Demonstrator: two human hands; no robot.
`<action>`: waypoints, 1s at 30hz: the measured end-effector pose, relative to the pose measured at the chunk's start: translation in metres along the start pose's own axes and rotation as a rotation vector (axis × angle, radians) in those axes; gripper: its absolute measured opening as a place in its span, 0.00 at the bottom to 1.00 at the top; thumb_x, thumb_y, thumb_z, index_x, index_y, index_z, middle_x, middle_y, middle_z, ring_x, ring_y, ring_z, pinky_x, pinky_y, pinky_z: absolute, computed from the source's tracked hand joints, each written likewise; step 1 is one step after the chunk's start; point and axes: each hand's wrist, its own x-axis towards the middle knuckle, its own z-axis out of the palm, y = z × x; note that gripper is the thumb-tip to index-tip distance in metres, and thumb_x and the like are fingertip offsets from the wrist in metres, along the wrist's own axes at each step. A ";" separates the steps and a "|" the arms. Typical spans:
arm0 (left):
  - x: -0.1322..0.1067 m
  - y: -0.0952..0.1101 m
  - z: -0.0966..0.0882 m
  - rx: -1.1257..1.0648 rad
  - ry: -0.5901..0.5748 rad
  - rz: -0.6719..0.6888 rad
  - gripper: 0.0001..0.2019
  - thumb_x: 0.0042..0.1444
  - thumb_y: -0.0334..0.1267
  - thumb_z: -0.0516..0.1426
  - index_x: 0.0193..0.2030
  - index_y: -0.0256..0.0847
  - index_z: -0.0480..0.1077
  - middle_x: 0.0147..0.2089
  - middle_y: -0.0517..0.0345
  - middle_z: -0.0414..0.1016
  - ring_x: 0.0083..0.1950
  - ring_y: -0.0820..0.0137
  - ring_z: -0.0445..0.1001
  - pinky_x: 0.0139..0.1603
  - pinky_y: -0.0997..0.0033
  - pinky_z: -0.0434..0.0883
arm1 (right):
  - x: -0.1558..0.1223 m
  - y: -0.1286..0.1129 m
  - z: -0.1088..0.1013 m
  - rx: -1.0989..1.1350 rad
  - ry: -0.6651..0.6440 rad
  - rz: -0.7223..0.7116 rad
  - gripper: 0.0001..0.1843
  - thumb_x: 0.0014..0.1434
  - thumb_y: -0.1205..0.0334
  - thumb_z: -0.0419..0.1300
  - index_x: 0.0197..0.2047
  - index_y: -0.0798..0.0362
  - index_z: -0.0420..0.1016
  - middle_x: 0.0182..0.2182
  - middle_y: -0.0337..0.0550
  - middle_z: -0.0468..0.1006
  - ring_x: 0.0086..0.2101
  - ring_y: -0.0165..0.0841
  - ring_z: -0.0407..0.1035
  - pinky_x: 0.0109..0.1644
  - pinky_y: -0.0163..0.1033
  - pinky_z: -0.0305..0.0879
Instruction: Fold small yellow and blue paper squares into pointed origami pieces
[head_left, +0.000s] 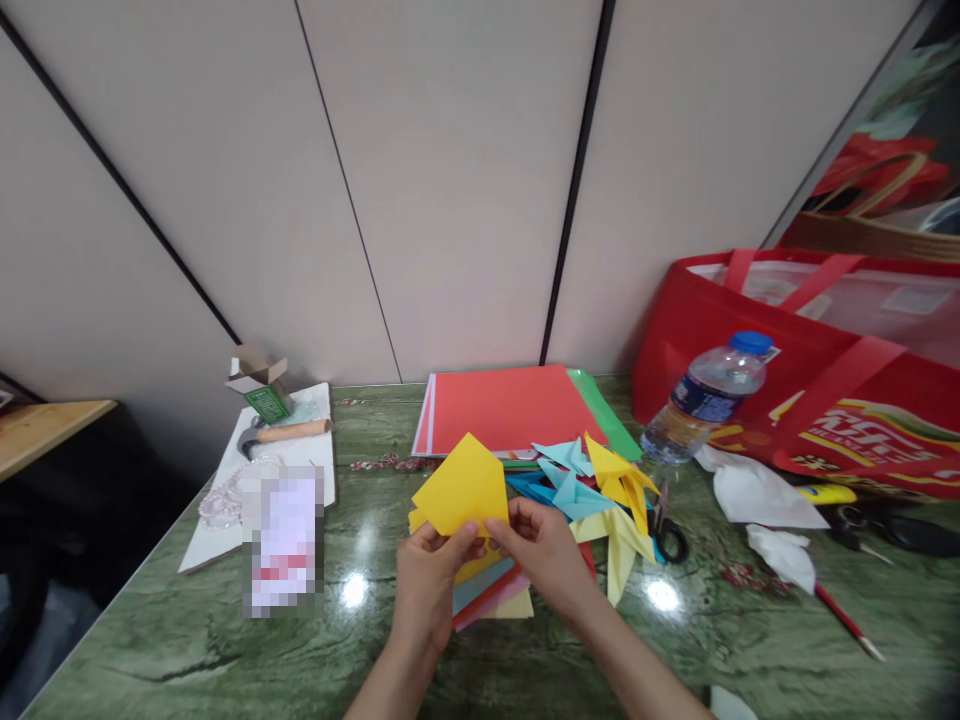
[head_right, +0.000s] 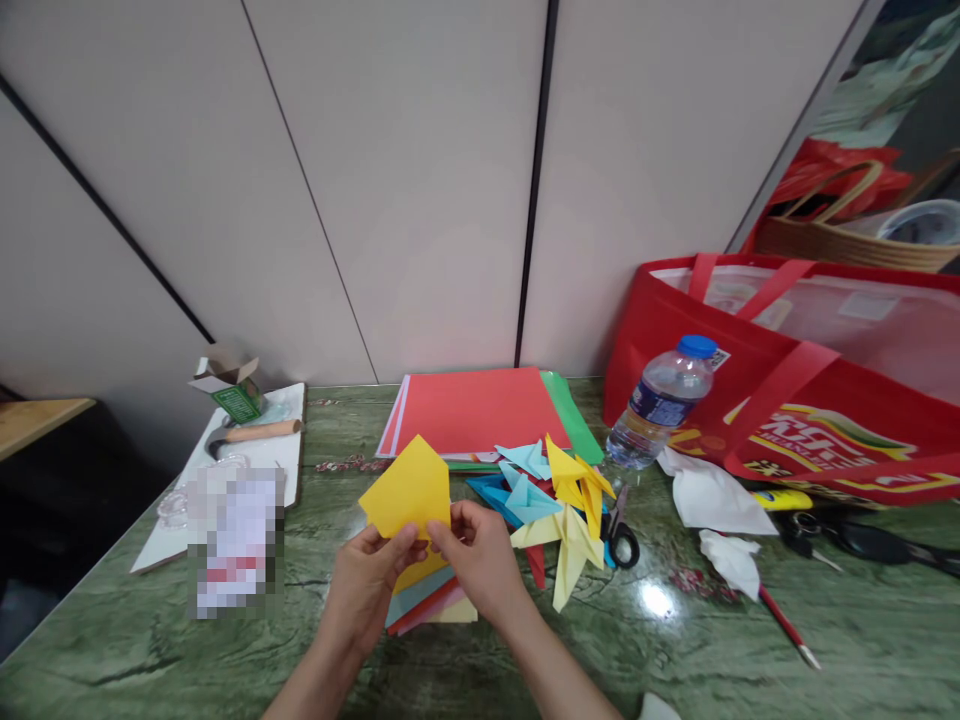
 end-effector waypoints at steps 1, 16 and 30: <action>0.000 0.001 0.000 -0.016 -0.007 -0.008 0.15 0.28 0.34 0.69 0.27 0.32 0.76 0.26 0.53 0.79 0.23 0.72 0.73 0.28 0.73 0.72 | 0.000 0.001 -0.001 -0.001 0.011 0.001 0.14 0.46 0.52 0.63 0.23 0.54 0.66 0.19 0.39 0.71 0.22 0.32 0.65 0.26 0.36 0.61; -0.001 0.000 0.000 -0.050 0.007 -0.037 0.15 0.28 0.30 0.69 0.28 0.30 0.75 0.29 0.49 0.80 0.27 0.65 0.78 0.31 0.72 0.76 | 0.001 -0.002 -0.001 0.124 0.033 0.073 0.16 0.41 0.50 0.65 0.22 0.53 0.68 0.18 0.38 0.71 0.20 0.31 0.65 0.25 0.36 0.61; -0.002 0.002 0.001 -0.039 -0.006 -0.046 0.14 0.28 0.30 0.68 0.27 0.31 0.74 0.28 0.50 0.80 0.28 0.64 0.78 0.33 0.71 0.76 | 0.002 -0.003 -0.003 0.079 0.033 0.061 0.17 0.41 0.48 0.65 0.21 0.54 0.68 0.18 0.39 0.73 0.21 0.32 0.67 0.26 0.37 0.64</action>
